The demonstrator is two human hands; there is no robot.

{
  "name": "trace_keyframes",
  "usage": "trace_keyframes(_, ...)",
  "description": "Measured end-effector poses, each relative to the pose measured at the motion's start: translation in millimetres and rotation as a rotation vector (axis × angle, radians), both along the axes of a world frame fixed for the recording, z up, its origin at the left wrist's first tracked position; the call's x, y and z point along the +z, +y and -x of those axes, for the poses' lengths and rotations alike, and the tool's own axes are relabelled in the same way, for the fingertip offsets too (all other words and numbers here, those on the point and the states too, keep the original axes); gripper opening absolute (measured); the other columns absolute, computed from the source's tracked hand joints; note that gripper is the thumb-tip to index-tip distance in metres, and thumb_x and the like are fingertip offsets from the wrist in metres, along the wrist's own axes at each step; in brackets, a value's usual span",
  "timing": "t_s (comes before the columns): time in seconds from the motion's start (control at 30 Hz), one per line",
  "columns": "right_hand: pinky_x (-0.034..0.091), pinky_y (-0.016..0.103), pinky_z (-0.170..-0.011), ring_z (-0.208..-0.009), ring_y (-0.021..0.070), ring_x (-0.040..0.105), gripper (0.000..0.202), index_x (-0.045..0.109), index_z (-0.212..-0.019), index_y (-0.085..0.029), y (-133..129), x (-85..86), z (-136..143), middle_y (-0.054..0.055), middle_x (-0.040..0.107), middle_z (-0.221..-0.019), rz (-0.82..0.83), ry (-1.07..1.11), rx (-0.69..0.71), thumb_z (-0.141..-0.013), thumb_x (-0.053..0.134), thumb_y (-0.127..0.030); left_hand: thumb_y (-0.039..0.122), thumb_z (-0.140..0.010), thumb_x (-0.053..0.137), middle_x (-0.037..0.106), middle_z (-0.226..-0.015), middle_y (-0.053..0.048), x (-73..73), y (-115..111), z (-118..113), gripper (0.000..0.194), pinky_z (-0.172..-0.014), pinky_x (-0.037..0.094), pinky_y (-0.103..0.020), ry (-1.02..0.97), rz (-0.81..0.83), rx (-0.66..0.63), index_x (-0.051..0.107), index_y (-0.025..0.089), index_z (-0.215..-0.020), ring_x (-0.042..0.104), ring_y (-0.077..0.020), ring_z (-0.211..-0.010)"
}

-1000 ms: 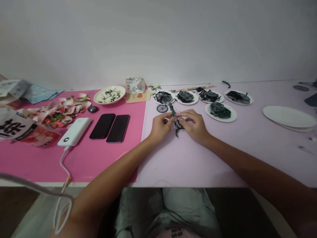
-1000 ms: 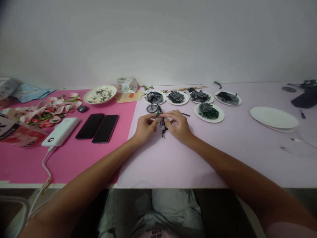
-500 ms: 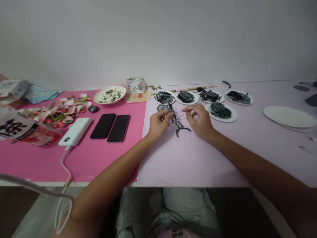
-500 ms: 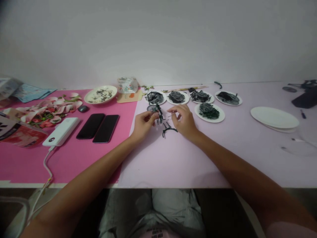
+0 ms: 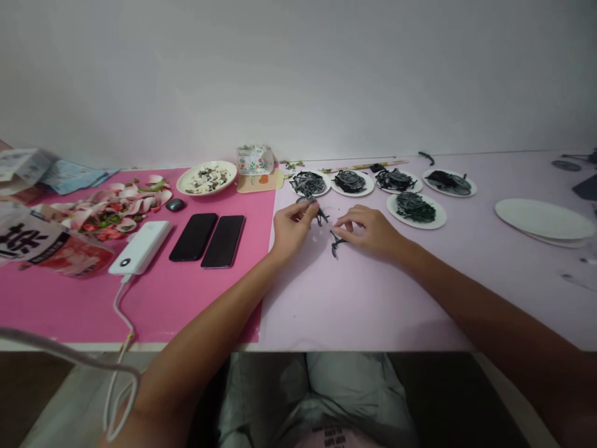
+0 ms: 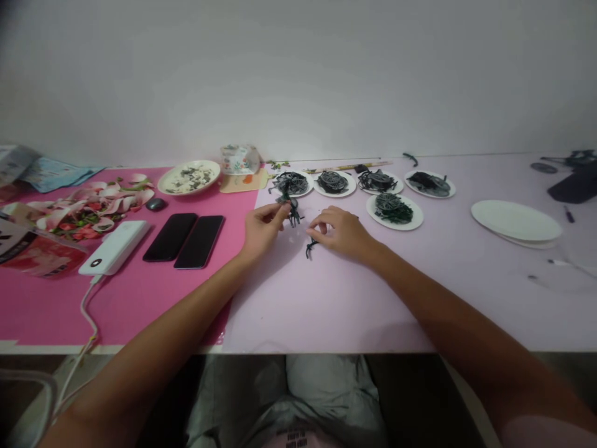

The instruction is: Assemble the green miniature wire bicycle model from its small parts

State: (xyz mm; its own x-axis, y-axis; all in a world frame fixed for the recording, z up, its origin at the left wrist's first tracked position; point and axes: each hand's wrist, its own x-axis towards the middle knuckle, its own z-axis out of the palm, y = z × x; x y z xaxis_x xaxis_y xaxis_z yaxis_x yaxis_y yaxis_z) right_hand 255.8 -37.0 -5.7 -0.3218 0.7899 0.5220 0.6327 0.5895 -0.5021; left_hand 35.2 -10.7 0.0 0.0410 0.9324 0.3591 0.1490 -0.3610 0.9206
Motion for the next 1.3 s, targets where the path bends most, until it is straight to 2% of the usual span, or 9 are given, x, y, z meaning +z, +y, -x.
trace_keyframes(0.1, 0.049, 0.036, -0.072, -0.071, 0.0206, 0.063, 0.012, 0.082, -0.089, -0.027, -3, -8.3, 12, 0.001, 0.069, -0.070, -0.073, 0.069, -0.042, -0.089, 0.083, -0.039, 0.058, -0.091, 0.075, 0.066, -0.062, -0.002, 1.8, -6, -3, 0.041, -0.058, 0.049, -0.028, -0.005, 0.044, -0.025, 0.077, 0.019, -0.077, 0.058, -0.0156, -0.060)
trace_keyframes(0.2, 0.047, 0.034, -0.067, -0.064, 0.0183, 0.059, 0.016, 0.077, -0.077, -0.025, -5, -14.3, 20, -0.001, 0.066, -0.066, -0.089, 0.090, -0.076, -0.087, 0.084, -0.035, 0.057, -0.088, 0.078, 0.072, -0.069, -0.004, 3.8, -12, -6, 0.040, -0.060, 0.053, -0.029, -0.053, 0.064, -0.064, 0.077, 0.019, -0.076, 0.063, -0.0160, -0.062)
trace_keyframes(0.33, 0.045, 0.033, -0.063, -0.058, 0.0158, 0.054, 0.023, 0.073, -0.070, -0.024, -6, -16.2, 24, -0.001, 0.065, -0.064, -0.070, 0.119, -0.099, -0.087, 0.082, -0.036, 0.059, -0.086, 0.080, 0.074, -0.070, -0.003, 5.7, -15, -9, 0.041, -0.064, 0.058, -0.030, -0.075, 0.076, -0.084, 0.077, 0.019, -0.076, 0.069, -0.0176, -0.064)
trace_keyframes(0.47, 0.045, 0.032, -0.063, -0.058, 0.0155, 0.053, 0.024, 0.069, -0.066, -0.024, -7, -15.0, 25, -0.001, 0.064, -0.063, -0.073, 0.137, -0.103, -0.088, 0.077, -0.029, 0.060, -0.085, 0.081, 0.075, -0.072, -0.004, 5.7, -14, -9, 0.042, -0.067, 0.061, -0.031, -0.076, 0.092, -0.100, 0.077, 0.019, -0.079, 0.074, -0.0201, -0.068)
trace_keyframes(0.67, 0.046, 0.033, -0.062, -0.060, 0.0166, 0.053, 0.013, 0.072, -0.074, -0.024, -7, -15.0, 26, 0.000, 0.066, -0.066, -0.107, 0.169, -0.090, -0.086, 0.075, -0.024, 0.055, -0.089, 0.078, 0.076, -0.073, -0.005, 4.0, -13, -9, 0.038, -0.064, 0.060, -0.030, -0.053, 0.079, -0.097, 0.075, 0.019, -0.077, 0.075, -0.0200, -0.068)
trace_keyframes(0.8, 0.049, 0.034, -0.065, -0.063, 0.0180, 0.054, 0.007, 0.073, -0.080, -0.025, -8, -13.7, 27, 0.000, 0.066, -0.068, -0.116, 0.177, -0.103, -0.085, 0.076, -0.025, 0.052, -0.090, 0.078, 0.080, -0.086, -0.008, 5.0, -13, -8, 0.035, -0.061, 0.059, -0.029, -0.038, 0.098, -0.061, 0.076, 0.018, -0.080, 0.076, -0.0204, -0.071)
trace_keyframes(0.97, 0.049, 0.034, -0.064, -0.062, 0.0172, 0.053, 0.006, 0.071, -0.082, -0.025, -11, -12.2, 28, 0.000, 0.066, -0.070, -0.074, 0.210, -0.092, -0.086, 0.076, -0.024, 0.047, -0.091, 0.078, 0.081, -0.094, -0.008, 6.1, -16, -10, 0.030, -0.061, 0.060, -0.027, -0.060, 0.159, -0.025, 0.078, 0.018, -0.090, 0.078, -0.0199, -0.075)
trace_keyframes(1.17, 0.049, 0.035, -0.065, -0.063, 0.0175, 0.054, 0.008, 0.070, -0.081, -0.024, -13, -13.1, 30, 0.000, 0.065, -0.071, -0.065, 0.241, -0.053, -0.087, 0.074, -0.024, 0.045, -0.093, 0.078, 0.079, -0.106, -0.010, 3.2, -16, -12, 0.030, -0.055, 0.057, -0.022, -0.074, 0.176, -0.027, 0.072, 0.016, -0.097, 0.077, -0.0180, -0.078)
trace_keyframes(1.3, 0.049, 0.035, -0.065, -0.064, 0.0180, 0.055, 0.007, 0.070, -0.082, -0.025, -13, -13.0, 29, 0.000, 0.066, -0.072, -0.054, 0.256, -0.047, -0.088, 0.074, -0.024, 0.042, -0.095, 0.076, 0.076, -0.103, -0.009, 3.1, -16, -13, 0.028, -0.053, 0.057, -0.022, -0.089, 0.193, -0.035, 0.070, 0.016, -0.100, 0.075, -0.0160, -0.073)
